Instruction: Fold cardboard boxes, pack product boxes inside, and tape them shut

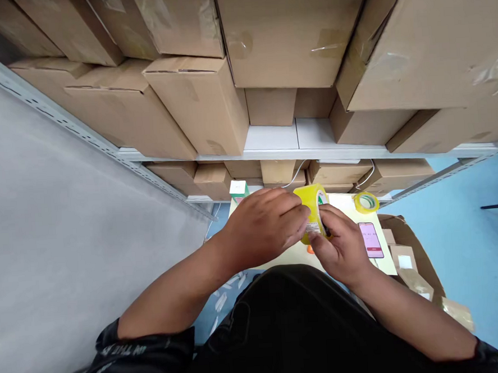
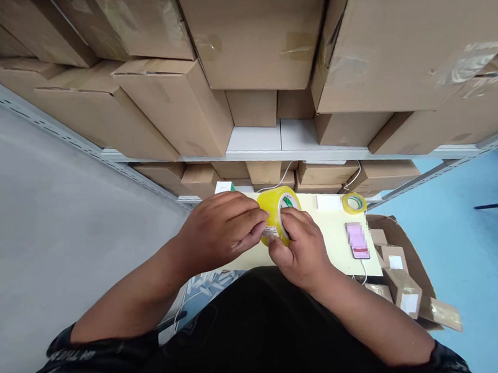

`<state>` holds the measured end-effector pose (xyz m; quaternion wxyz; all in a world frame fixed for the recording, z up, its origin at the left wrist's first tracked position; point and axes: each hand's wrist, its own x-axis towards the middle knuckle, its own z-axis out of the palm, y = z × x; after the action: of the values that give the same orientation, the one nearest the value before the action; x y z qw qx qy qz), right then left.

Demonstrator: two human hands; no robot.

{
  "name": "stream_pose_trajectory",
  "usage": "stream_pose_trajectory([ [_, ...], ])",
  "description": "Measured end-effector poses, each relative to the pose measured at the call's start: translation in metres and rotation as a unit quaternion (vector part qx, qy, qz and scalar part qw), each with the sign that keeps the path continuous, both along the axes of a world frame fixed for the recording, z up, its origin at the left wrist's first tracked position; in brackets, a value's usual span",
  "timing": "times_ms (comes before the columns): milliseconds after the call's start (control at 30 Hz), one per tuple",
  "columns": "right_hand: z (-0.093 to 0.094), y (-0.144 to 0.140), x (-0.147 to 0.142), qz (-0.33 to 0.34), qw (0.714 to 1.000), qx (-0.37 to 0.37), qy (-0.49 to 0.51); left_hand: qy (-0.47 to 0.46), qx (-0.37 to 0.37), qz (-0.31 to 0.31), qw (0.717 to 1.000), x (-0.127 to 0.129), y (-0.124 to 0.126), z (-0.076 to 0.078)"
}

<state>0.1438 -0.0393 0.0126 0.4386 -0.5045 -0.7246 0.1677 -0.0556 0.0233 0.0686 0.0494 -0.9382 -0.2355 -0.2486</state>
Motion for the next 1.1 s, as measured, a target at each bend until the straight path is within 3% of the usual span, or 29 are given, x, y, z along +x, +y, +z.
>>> stream_pose_trajectory([
  [233,-0.01,0.007,0.004,-0.05,0.99,0.042,-0.122,0.056,0.073,0.008,0.996,0.007,0.004,-0.007],
  [400,-0.015,0.009,0.004,-0.048,0.985,0.044,-0.161,0.074,0.126,-0.008,0.989,0.009,0.009,-0.011],
  [667,-0.015,0.009,0.001,-0.015,0.992,-0.014,-0.125,0.063,0.158,-0.046,0.984,0.008,0.016,-0.02],
  [1100,-0.01,-0.001,-0.001,-0.003,0.993,-0.04,-0.113,0.057,0.154,-0.084,0.983,0.003,0.013,-0.022],
])
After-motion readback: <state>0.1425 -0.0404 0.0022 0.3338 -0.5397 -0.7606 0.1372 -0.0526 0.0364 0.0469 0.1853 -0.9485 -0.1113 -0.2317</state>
